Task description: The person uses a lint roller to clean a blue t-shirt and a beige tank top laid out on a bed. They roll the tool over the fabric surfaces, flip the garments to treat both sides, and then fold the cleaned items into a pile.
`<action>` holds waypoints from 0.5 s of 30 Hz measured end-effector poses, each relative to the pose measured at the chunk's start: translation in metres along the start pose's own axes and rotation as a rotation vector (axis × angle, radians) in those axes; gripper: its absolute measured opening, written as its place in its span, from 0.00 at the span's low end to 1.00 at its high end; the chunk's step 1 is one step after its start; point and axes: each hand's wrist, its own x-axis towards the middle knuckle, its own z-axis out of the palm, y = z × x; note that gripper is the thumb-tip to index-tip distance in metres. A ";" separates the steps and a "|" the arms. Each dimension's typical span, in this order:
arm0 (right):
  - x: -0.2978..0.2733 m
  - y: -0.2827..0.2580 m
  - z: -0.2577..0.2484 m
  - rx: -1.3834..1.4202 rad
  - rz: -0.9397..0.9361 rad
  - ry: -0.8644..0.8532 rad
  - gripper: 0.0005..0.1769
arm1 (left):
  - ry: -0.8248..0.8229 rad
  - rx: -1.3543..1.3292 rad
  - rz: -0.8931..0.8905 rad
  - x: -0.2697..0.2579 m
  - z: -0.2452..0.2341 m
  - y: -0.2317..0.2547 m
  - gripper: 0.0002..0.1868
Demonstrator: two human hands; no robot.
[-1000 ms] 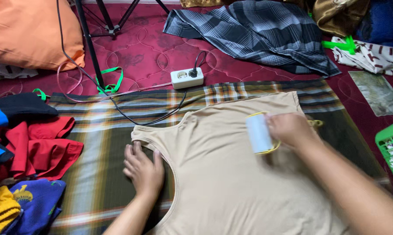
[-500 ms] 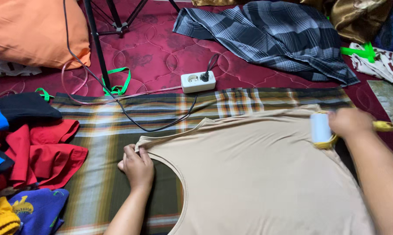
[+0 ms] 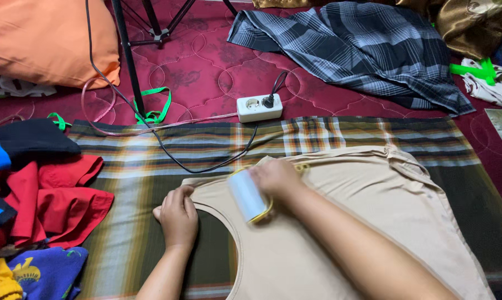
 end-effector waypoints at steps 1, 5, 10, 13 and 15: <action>-0.004 0.063 -0.020 -0.053 -0.107 0.000 0.21 | 0.017 -0.028 0.005 -0.001 -0.001 0.001 0.10; -0.099 0.287 -0.189 -0.410 0.792 0.034 0.35 | 0.005 -0.024 -0.039 0.000 0.000 0.001 0.11; -0.132 0.306 -0.262 -0.817 0.780 0.107 0.38 | 0.024 -0.116 -0.054 0.004 -0.006 0.003 0.10; -0.071 0.189 -0.164 -0.736 0.096 0.198 0.24 | 0.006 -0.231 -0.256 0.005 -0.010 0.007 0.14; -0.040 0.071 -0.080 -0.212 -0.250 0.246 0.15 | 0.006 -0.297 -0.259 0.007 -0.015 0.006 0.12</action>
